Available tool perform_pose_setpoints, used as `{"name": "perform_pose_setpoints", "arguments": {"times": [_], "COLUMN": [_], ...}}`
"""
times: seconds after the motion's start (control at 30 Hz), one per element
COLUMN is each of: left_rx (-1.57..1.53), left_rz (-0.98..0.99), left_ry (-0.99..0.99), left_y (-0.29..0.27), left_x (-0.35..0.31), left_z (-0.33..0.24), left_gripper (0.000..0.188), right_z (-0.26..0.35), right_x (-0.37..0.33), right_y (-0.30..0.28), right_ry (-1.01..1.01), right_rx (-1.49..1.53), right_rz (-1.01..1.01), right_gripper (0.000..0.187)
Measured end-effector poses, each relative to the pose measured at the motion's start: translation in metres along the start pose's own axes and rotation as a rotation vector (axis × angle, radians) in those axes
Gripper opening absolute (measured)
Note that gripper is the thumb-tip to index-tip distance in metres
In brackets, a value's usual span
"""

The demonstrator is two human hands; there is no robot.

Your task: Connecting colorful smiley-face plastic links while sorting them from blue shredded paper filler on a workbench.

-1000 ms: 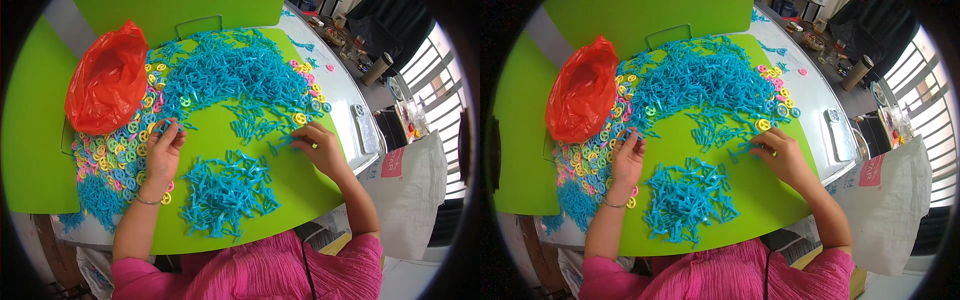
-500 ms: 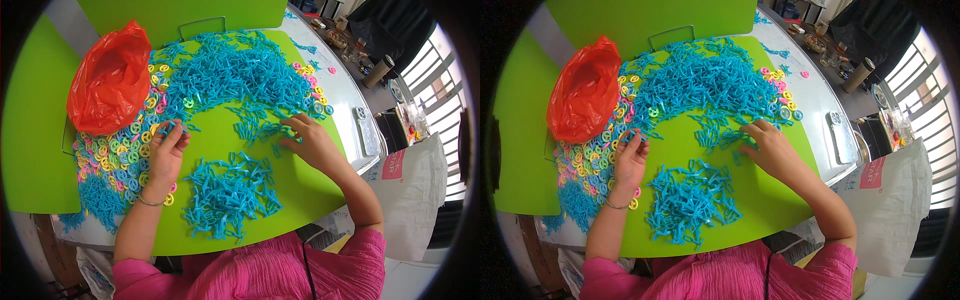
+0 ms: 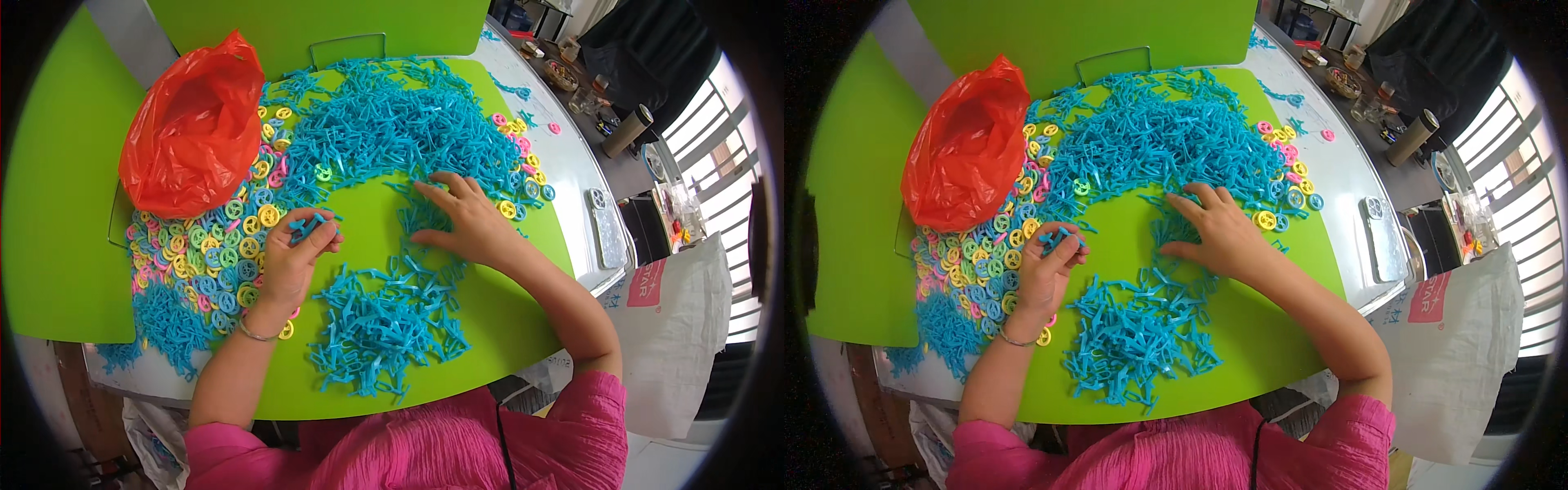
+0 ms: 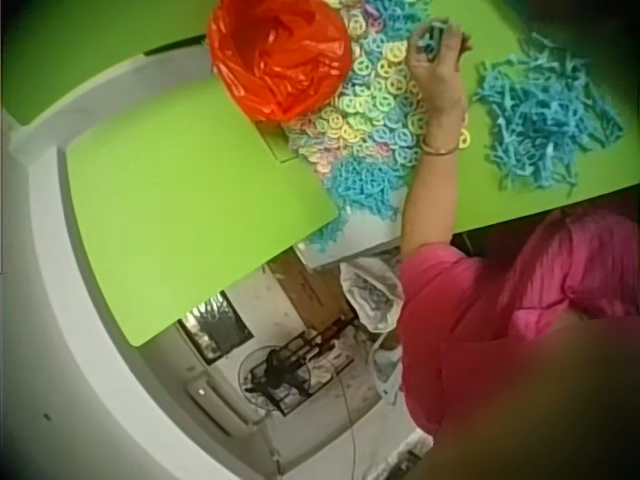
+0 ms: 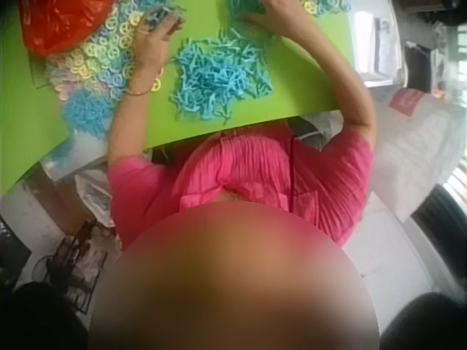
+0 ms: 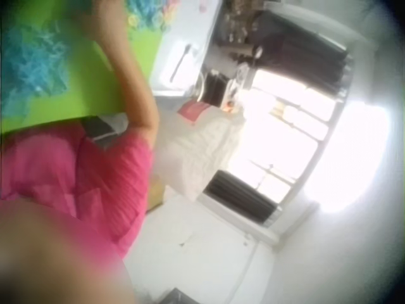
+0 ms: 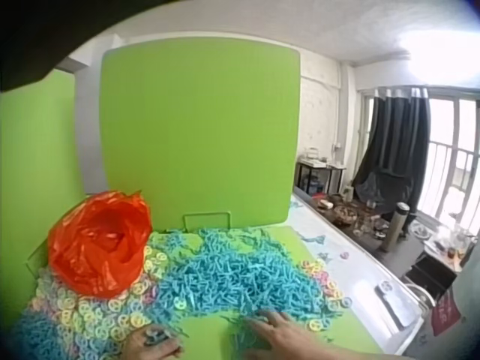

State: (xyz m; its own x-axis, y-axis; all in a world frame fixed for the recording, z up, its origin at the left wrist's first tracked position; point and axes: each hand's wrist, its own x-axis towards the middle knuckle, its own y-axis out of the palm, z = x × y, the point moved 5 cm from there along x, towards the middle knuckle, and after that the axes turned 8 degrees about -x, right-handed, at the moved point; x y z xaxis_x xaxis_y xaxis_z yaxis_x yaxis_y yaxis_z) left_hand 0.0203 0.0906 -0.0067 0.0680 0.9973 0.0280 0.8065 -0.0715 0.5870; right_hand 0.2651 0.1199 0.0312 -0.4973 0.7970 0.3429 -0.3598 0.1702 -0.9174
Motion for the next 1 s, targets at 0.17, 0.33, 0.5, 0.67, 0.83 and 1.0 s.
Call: {"name": "perform_pose_setpoints", "arguments": {"times": [0.17,0.33,0.5,0.67,0.83,1.0], "left_rx": [-0.011,-0.017,-0.009,-0.008,0.025,0.114], "left_rz": [-0.004,0.008,0.002,0.011,0.011,0.022], "left_ry": [-0.017,-0.022,-0.015,-0.02,-0.024,-0.027], "left_y": [-0.001,0.001,0.0,0.001,0.002,0.005], "left_x": [-0.001,0.001,0.001,0.001,0.001,-0.001], "left_z": [0.0,0.0,0.001,0.001,0.002,0.002], "left_gripper": [0.017,0.017,0.017,0.016,0.016,0.015], "right_z": [-0.002,-0.02,-0.015,-0.052,-0.055,-0.028], "right_x": [0.003,0.015,0.017,0.008,0.014,0.015], "right_y": [0.007,0.005,0.005,-0.012,-0.016,0.001], "right_ry": [-0.038,-0.007,-0.106,0.113,0.168,-0.076], "right_rx": [0.252,0.113,0.135,0.278,0.07,-0.116], "right_rz": [0.207,-0.056,-0.015,-0.065,-0.086,-0.051], "right_gripper": [0.043,0.029,0.027,0.028,0.023,0.039]}}
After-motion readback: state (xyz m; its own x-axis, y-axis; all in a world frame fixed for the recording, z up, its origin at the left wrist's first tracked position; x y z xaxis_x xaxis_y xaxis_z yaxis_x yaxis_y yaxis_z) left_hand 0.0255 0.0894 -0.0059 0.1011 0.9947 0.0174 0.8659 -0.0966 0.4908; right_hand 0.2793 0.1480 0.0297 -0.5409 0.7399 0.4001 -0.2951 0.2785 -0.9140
